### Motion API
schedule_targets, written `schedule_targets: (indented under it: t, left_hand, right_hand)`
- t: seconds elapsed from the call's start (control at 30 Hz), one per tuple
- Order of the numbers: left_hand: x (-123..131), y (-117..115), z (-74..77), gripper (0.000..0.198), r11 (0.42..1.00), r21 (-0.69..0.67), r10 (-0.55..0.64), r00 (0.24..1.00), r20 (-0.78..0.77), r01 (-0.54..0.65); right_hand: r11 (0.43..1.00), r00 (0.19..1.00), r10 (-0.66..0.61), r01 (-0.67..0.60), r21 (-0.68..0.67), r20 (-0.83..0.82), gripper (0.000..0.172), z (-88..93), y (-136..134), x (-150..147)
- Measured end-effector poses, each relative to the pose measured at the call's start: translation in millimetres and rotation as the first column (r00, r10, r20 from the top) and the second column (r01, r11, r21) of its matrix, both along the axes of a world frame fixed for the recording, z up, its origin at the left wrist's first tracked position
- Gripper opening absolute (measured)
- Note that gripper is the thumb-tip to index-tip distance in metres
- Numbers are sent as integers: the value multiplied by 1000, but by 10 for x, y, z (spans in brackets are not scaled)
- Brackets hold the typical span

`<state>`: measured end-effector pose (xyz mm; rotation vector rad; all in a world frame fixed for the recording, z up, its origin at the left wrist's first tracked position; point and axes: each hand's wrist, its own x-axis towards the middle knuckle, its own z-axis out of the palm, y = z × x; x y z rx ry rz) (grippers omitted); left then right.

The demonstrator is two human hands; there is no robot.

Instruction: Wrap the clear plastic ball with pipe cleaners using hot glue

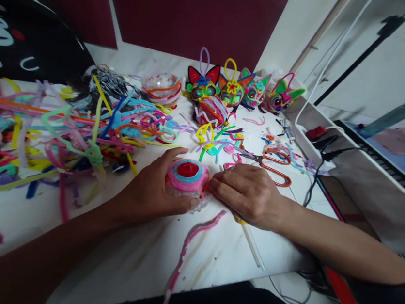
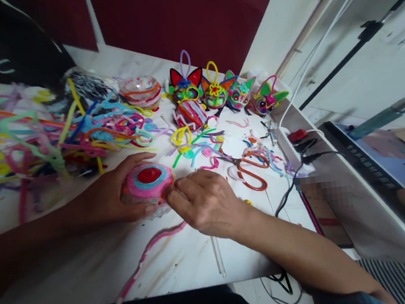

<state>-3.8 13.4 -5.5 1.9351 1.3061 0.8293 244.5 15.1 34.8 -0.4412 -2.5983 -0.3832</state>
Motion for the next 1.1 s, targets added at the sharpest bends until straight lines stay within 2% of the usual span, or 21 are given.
schedule_targets:
  t: [0.3,0.6,0.77,0.9,1.0,1.1]
  left_hand:
    - [6,-18,29,101,999,-44,19,999,-27,-20]
    - [-4,-3,-28,101,998,-53,39,999,-15,-40]
    - [23,-16,29,105,994,-102,49,999,-2,-49]
    - [44,-46,78,104,990,-134,61,997,42,-55]
    - [41,-44,76,104,991,-124,58,996,70,-49]
    - [23,-13,59,106,989,-145,40,997,66,-30]
  right_hand:
    - [994,999,-30,25,-104,-46,20,-31,-30,-37]
    - [983,991,-96,81,-162,-93,28,-12,-62,-102]
    - [971,984,-118,86,-223,-134,34,4,-73,-138]
    - [962,977,-144,101,-252,-156,33,-7,-76,-148]
    - [937,976,-142,79,-339,-167,30,-9,-61,-129]
    - [875,976,-133,32,-484,-175,24,9,-40,-91]
